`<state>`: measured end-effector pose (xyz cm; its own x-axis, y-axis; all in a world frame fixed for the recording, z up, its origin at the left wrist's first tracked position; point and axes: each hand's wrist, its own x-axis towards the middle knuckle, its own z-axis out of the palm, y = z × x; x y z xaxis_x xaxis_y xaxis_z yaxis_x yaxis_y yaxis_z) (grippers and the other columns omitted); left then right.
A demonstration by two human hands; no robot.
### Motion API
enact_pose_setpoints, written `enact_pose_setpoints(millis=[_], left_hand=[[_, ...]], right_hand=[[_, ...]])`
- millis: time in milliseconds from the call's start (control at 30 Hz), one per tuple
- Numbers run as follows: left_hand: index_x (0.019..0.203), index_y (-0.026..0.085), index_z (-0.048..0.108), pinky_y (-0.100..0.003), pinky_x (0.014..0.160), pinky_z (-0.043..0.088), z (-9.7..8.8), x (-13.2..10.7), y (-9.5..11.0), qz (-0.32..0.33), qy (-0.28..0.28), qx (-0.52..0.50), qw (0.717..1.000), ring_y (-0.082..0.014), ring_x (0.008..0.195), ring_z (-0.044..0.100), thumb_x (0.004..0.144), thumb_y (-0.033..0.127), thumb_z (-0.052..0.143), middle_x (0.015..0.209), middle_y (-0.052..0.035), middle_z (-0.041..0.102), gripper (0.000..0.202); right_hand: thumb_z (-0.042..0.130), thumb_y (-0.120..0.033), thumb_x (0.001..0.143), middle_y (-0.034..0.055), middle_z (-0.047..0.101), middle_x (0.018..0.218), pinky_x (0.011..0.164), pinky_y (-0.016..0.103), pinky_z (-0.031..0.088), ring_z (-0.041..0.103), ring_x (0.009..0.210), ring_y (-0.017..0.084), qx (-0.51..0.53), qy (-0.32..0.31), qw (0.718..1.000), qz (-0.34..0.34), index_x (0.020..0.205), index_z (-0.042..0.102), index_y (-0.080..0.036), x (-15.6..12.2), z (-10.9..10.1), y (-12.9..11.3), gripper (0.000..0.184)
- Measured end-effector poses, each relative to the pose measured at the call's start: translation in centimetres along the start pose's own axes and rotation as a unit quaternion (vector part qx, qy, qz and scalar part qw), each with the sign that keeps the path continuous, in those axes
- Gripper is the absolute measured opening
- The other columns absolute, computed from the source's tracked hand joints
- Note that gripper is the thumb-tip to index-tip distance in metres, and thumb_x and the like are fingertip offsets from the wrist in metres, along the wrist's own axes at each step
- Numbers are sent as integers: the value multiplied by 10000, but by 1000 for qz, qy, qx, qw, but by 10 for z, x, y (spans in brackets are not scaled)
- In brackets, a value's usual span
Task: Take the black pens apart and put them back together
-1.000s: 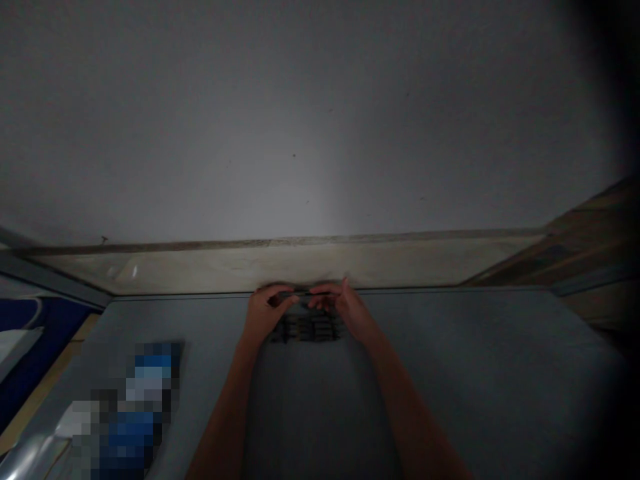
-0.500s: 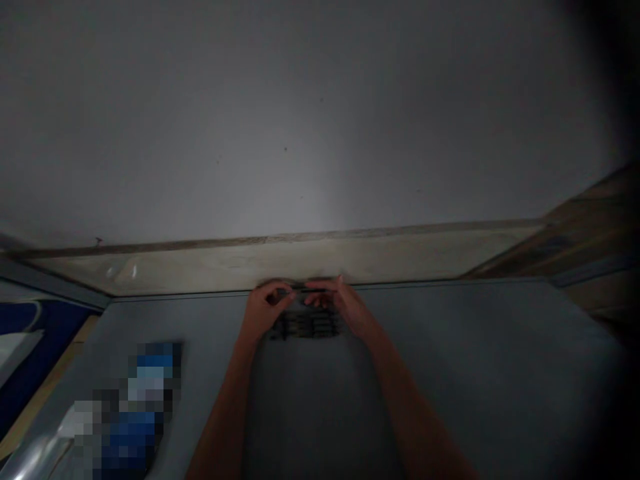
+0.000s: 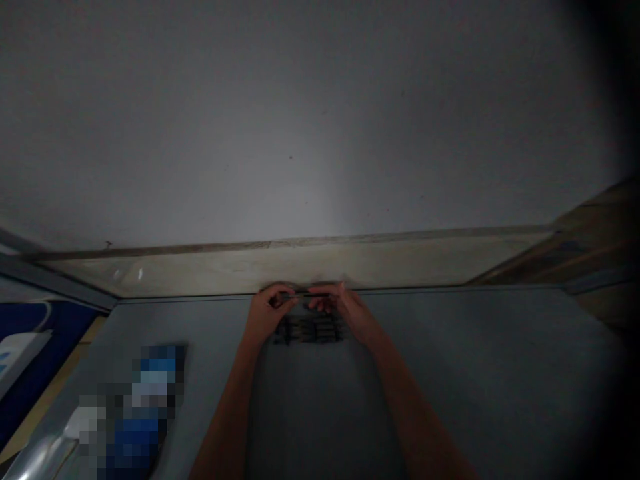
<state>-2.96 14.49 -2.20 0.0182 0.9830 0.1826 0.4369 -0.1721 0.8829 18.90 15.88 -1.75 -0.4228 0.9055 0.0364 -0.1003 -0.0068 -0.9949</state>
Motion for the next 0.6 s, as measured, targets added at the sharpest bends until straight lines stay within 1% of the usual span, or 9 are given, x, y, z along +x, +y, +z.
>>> enact_pose_setpoints(millis=[67, 167, 233, 267, 333, 400, 467, 533, 600], left_hand=[[912, 204, 717, -219, 538, 331, 0, 0, 0, -3, 10, 4, 1000, -93, 515, 390, 771, 395, 699, 543, 74, 408, 238], [943, 208, 725, -223, 574, 396, 0, 0, -1, -1, 21, 20, 1000, -114, 571, 495, 823, 414, 643, 609, 35, 557, 252], [946, 203, 731, -242, 648, 454, -1, 0, 0, 16, 24, 34, 999, -140, 664, 586, 865, 411, 590, 733, -11, 679, 264], [944, 198, 733, -254, 689, 473, -1, 0, 0, 27, 23, 40, 999, -153, 714, 618, 881, 407, 568, 800, -31, 716, 274], [945, 192, 733, -269, 743, 485, -2, 0, 0, 39, 18, 50, 998, -170, 781, 651, 909, 402, 523, 887, -54, 747, 300], [952, 190, 733, -262, 716, 476, -2, 0, 1, 36, 9, 61, 997, -168, 756, 650, 928, 407, 486, 865, -49, 749, 329], [952, 185, 734, -249, 648, 448, -3, 0, 1, 26, 5, 77, 997, -155, 675, 622, 932, 423, 475, 779, -32, 731, 352], [924, 176, 738, -239, 594, 410, -3, 0, 1, 20, 5, 90, 996, -141, 609, 586, 926, 441, 482, 690, -15, 697, 368], [855, 172, 740, -234, 569, 383, -2, 0, 0, 15, 0, 95, 995, -131, 574, 558, 919, 450, 489, 628, -3, 661, 380]], right_hand=[[273, -729, 893, 79, 748, 904, 706, 501, 476, 647, 818, 297, 0, 0, 1000, 2, 1046, 729, -434, 0, 0, -1, 564], [285, -717, 903, 76, 743, 917, 719, 485, 473, 646, 821, 287, 1, 1, 1000, 6, 1068, 726, -389, -1, 0, -1, 575], [282, -719, 901, 74, 740, 914, 710, 479, 471, 643, 813, 286, 0, 1, 1000, 8, 1062, 725, -396, -1, -1, 0, 571], [278, -714, 905, 73, 740, 911, 708, 478, 469, 643, 811, 286, 0, 1, 1000, 9, 1060, 726, -397, -1, -1, 0, 570], [273, -697, 916, 73, 740, 908, 711, 477, 467, 647, 818, 285, -2, 2, 1000, 8, 1065, 728, -394, -1, -1, 1, 566], [279, -701, 911, 75, 740, 913, 708, 477, 470, 649, 829, 288, -5, 3, 1000, 4, 1069, 726, -409, 0, -1, 2, 557], [287, -717, 899, 77, 740, 915, 702, 474, 475, 646, 825, 286, -8, 2, 1000, -2, 1066, 723, -426, 0, -1, 2, 550], [287, -712, 906, 77, 740, 918, 716, 467, 476, 644, 814, 276, -6, -2, 1000, 1, 1076, 724, -400, -1, -1, 1, 563], [281, -697, 920, 77, 739, 920, 733, 463, 474, 642, 808, 267, -4, -3, 1000, 6, 1082, 727, -369, -1, -1, 1, 577]])
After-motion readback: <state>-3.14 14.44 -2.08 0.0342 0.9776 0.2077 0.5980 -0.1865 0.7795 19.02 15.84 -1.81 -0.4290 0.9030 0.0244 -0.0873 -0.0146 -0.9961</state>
